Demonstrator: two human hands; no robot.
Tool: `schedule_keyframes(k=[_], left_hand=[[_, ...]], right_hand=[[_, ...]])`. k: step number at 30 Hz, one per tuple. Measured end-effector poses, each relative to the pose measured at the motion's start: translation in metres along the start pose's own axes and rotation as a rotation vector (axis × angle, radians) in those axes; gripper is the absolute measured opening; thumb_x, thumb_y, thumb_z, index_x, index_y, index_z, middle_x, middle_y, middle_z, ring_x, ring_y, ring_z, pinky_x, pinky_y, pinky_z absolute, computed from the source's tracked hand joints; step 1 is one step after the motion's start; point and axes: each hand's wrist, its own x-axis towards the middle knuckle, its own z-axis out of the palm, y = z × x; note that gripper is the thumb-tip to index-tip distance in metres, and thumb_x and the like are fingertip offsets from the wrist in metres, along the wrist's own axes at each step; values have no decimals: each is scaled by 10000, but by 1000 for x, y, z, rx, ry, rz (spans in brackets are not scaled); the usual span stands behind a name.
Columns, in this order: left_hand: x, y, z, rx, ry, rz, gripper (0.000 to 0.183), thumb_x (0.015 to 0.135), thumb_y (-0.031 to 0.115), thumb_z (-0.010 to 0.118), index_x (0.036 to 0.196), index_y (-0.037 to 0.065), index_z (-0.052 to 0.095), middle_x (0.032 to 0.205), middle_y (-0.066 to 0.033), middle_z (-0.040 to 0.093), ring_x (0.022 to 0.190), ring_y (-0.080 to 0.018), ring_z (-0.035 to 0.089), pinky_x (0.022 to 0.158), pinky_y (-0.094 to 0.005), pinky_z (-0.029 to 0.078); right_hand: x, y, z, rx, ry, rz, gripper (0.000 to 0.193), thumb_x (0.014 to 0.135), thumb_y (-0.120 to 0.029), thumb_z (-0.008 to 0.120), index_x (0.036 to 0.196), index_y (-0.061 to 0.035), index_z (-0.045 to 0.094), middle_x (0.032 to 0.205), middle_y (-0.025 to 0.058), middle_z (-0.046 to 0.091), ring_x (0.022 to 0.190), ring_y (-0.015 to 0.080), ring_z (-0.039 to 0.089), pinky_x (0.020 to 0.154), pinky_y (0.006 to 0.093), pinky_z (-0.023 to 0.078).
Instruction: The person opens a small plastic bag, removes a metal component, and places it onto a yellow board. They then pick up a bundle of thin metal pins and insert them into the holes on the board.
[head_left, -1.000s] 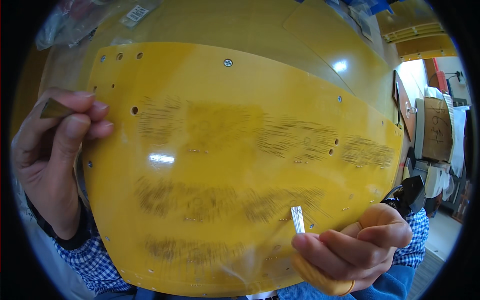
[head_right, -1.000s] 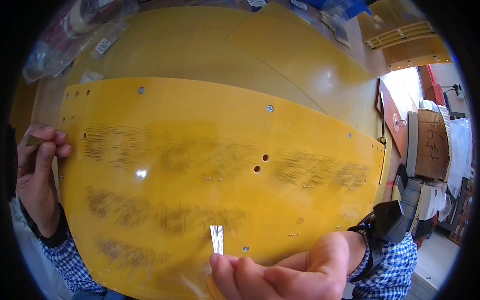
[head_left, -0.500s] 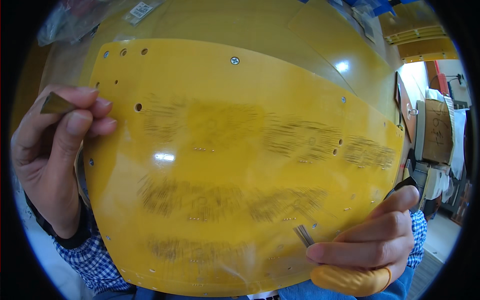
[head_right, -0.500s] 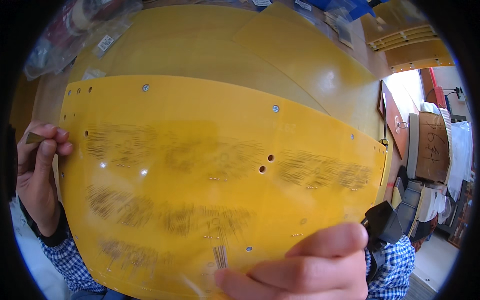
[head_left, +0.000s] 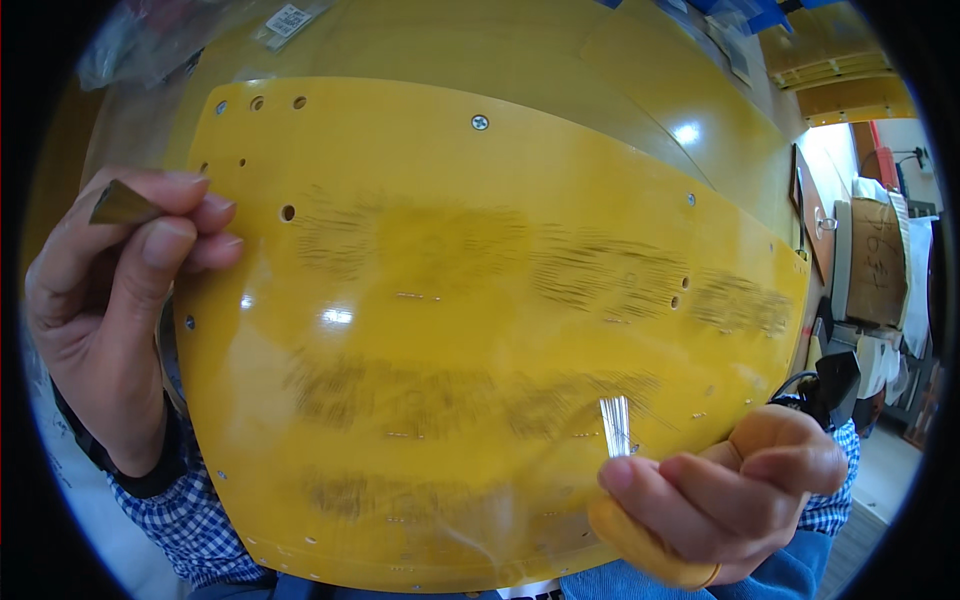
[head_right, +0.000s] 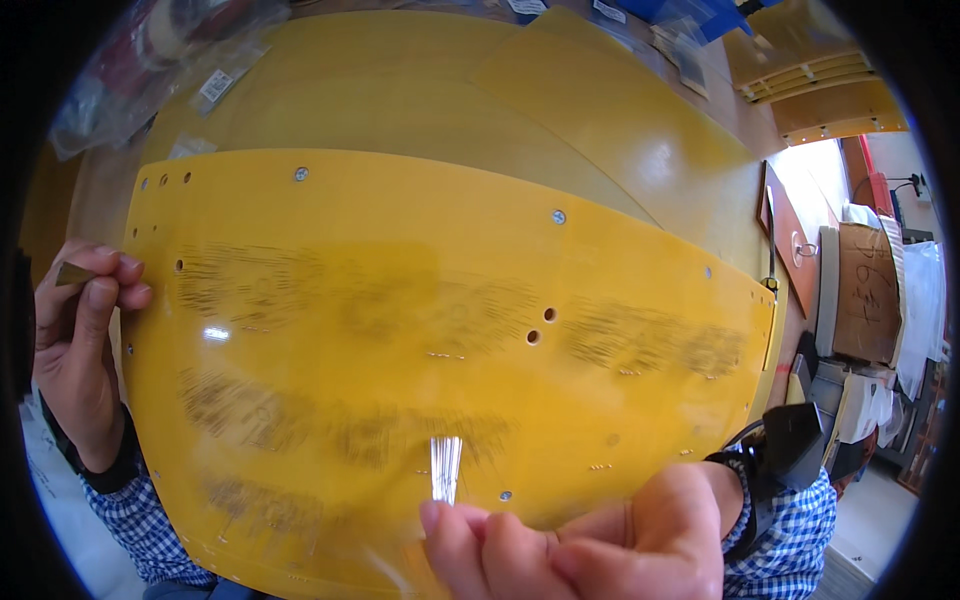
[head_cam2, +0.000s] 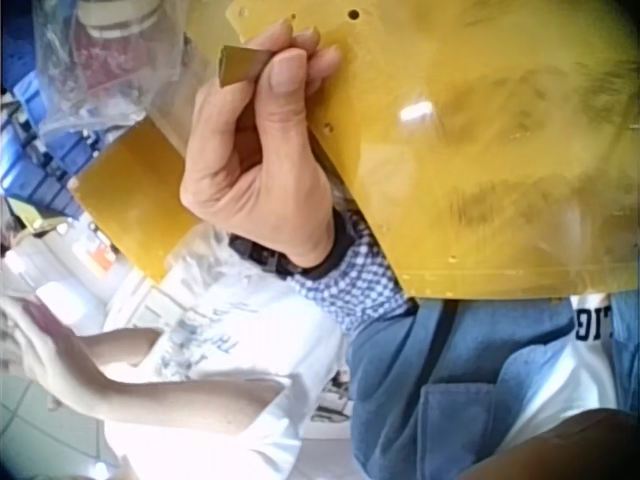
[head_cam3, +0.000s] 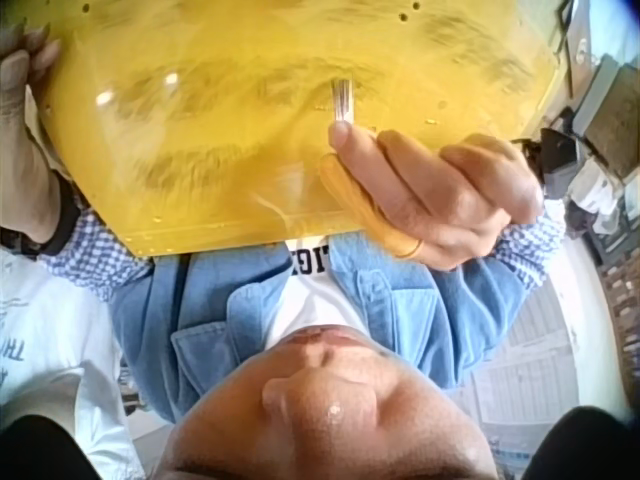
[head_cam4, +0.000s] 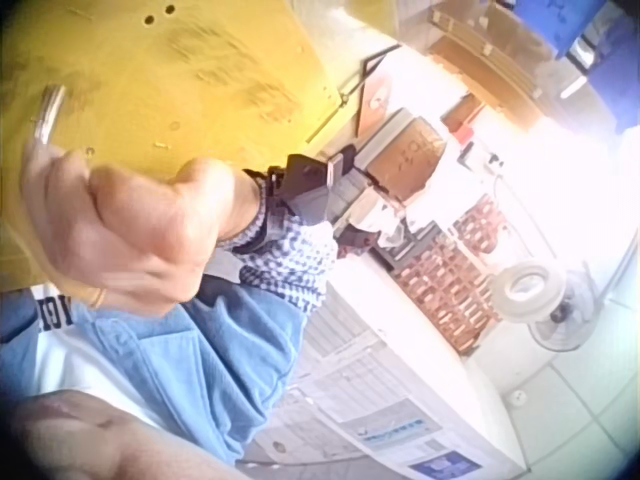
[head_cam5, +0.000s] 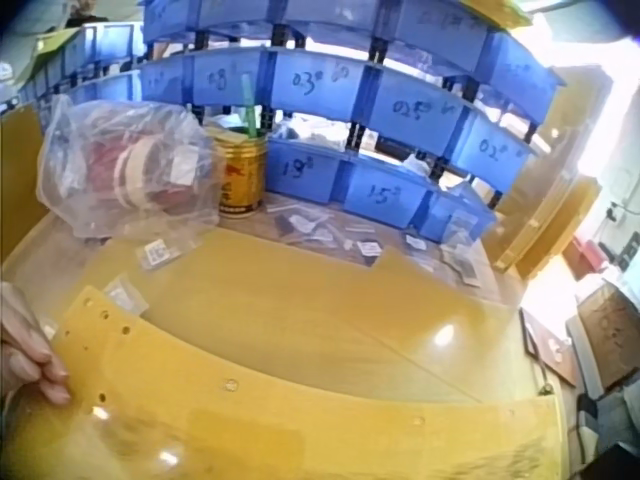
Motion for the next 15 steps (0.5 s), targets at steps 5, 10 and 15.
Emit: schedule_keyframes(k=[5,10,15], left_hand=[[1,-1,0,-7,-20,19,149,941,12,505,1031,-36,613,1000,-119,598,805,-118,630,791,-213,514],[2,-1,3,-50,14,5,140,938,8,507,1015,-39,614,992,-121,607,800,-119,634,789,-209,517],[-2,3,5,-11,49,-33,141,933,5,512,1018,-38,617,980,-120,615,796,-118,634,779,-208,518]], right_hand=[[3,7,3,78,10,-29,59,776,-212,630,761,-262,658,829,-155,674,687,0,502,629,219,303],[9,21,-6,419,23,-204,126,765,-176,632,825,-79,686,862,39,707,783,130,673,697,232,501],[5,16,-6,646,-33,25,172,822,-101,618,954,-4,670,940,109,689,836,247,695,715,289,557]])
